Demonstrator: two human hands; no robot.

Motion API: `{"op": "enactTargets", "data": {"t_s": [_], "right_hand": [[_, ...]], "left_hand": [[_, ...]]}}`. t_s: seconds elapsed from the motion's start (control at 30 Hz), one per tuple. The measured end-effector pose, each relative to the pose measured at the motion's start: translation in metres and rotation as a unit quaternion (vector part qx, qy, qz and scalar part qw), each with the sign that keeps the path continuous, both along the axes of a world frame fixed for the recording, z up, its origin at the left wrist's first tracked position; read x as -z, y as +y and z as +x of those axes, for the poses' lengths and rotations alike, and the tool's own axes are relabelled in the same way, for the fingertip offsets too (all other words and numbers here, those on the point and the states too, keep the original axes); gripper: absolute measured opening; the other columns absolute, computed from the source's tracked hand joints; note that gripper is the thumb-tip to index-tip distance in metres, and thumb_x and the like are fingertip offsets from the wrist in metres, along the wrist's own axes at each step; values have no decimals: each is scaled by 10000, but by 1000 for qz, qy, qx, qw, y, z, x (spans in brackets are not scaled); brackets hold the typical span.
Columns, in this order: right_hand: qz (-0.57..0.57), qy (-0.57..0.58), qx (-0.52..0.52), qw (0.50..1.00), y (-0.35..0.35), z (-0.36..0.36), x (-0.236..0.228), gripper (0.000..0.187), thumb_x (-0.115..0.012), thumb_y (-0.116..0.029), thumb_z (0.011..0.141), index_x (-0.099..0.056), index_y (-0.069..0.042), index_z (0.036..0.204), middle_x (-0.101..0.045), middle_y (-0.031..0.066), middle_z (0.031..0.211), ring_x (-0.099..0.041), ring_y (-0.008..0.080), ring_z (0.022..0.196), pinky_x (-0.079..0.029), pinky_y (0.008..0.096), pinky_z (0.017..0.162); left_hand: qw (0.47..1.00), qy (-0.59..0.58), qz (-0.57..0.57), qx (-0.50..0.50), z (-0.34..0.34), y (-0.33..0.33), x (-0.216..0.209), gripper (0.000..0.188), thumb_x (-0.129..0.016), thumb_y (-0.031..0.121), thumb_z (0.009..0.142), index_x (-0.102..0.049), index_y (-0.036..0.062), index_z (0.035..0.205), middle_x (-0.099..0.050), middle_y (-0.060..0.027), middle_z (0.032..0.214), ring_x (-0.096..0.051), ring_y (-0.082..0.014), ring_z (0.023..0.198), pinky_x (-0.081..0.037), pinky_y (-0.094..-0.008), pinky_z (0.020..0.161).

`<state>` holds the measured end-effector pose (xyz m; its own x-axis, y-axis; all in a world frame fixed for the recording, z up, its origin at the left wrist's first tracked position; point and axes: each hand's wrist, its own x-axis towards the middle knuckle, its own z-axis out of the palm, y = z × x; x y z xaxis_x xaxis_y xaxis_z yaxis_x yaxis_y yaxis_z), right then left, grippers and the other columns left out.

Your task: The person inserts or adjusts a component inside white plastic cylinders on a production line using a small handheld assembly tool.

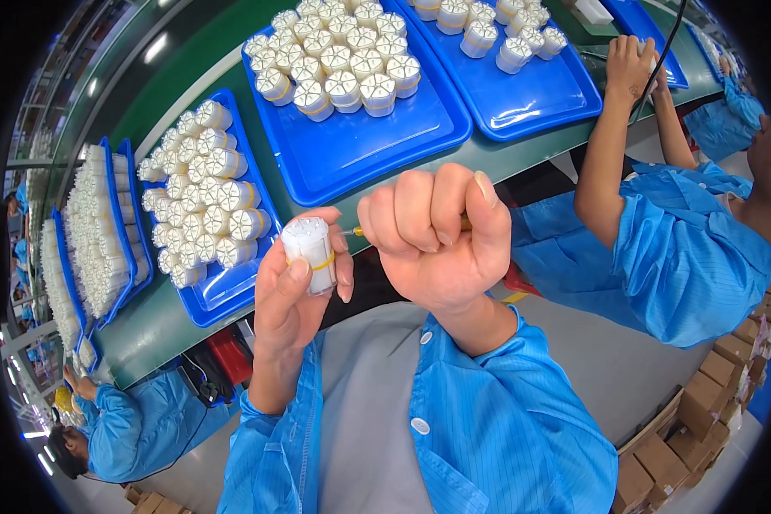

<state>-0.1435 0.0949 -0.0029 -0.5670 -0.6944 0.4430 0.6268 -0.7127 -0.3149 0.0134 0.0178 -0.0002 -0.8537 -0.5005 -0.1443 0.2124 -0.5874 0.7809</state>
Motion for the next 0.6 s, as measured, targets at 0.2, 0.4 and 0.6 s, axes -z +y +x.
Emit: {"op": "enactTargets", "data": {"t_s": [0.2, 0.4, 0.6], "right_hand": [[11, -14, -4, 1000, -3, 2, 5, 441, -282, -342, 1039, -351, -124, 663, -365, -4, 583, -298, 126, 498, -285, 305, 529], [53, -25, 8, 998, 2, -4, 28, 445, -290, -326, 1037, -327, -123, 643, -345, -2, 570, -290, 131, 490, -273, 295, 518], [84, -19, -8, 996, -8, 1, 35, 430, -290, -306, 1035, -326, -127, 645, -333, -5, 563, -287, 128, 489, -264, 297, 519]], "left_hand": [[996, -64, -57, -27, 20, -2, -3, 575, -621, 190, 905, -362, 11, 1386, -553, -132, 1108, -581, -158, 838, -491, -284, 682], [759, -398, -467, -218, 106, -8, 3, 489, -664, 21, 794, -507, -2, 1256, -558, -119, 1094, -562, -204, 994, -468, -327, 868], [667, -502, -463, -299, 128, -30, 11, 445, -733, 47, 770, -559, 6, 1178, -582, -104, 1053, -583, -168, 813, -479, -280, 699]]}}
